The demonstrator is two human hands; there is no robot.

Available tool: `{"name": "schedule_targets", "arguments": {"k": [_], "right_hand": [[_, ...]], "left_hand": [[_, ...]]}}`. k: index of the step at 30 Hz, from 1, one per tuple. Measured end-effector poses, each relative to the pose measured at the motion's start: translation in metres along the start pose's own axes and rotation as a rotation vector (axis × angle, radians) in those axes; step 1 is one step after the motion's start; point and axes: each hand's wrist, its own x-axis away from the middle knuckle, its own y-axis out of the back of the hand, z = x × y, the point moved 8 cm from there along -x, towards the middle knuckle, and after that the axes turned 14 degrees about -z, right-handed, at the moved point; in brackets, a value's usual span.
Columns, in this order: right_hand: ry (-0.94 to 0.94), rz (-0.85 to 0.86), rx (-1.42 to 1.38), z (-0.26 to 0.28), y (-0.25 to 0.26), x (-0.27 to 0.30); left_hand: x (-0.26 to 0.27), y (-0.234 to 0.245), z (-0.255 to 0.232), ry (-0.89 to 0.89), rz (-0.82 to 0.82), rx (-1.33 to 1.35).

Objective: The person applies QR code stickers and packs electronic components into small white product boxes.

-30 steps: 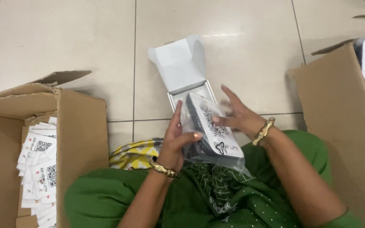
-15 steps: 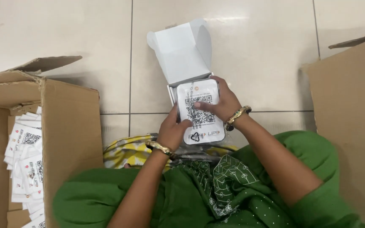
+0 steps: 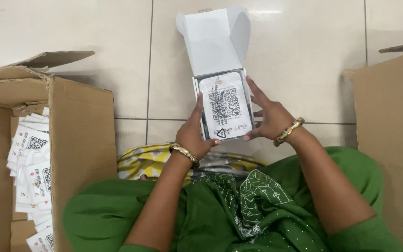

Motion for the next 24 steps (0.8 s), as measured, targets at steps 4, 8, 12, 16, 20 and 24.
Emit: {"name": "schedule_targets", "arguments": {"k": [4, 8, 12, 16, 20, 24], "right_hand": [[0.065, 0.015, 0.304, -0.015, -0.017, -0.015], [0.023, 0.094, 0.296, -0.014, -0.022, -0.017], [0.167, -0.042, 0.204, -0.022, -0.024, -0.021], [0.594, -0.42, 0.427, 0.028, -0.025, 0.002], [0.493, -0.317, 0.551, 0.026, -0.054, -0.014], [0.44, -0.283, 0.89, 0.022, -0.058, -0.032]], "left_hand": [[0.0, 0.001, -0.006, -0.083, -0.044, -0.123], [0.002, 0.001, -0.006, -0.017, 0.072, -0.249], [0.009, 0.019, -0.031, -0.15, -0.075, -0.543], [0.002, 0.003, -0.045, -0.298, -0.057, -0.551], [-0.006, 0.004, -0.031, -0.212, 0.122, -0.607], [0.003, 0.037, -0.003, -0.233, 0.091, -0.609]]}}
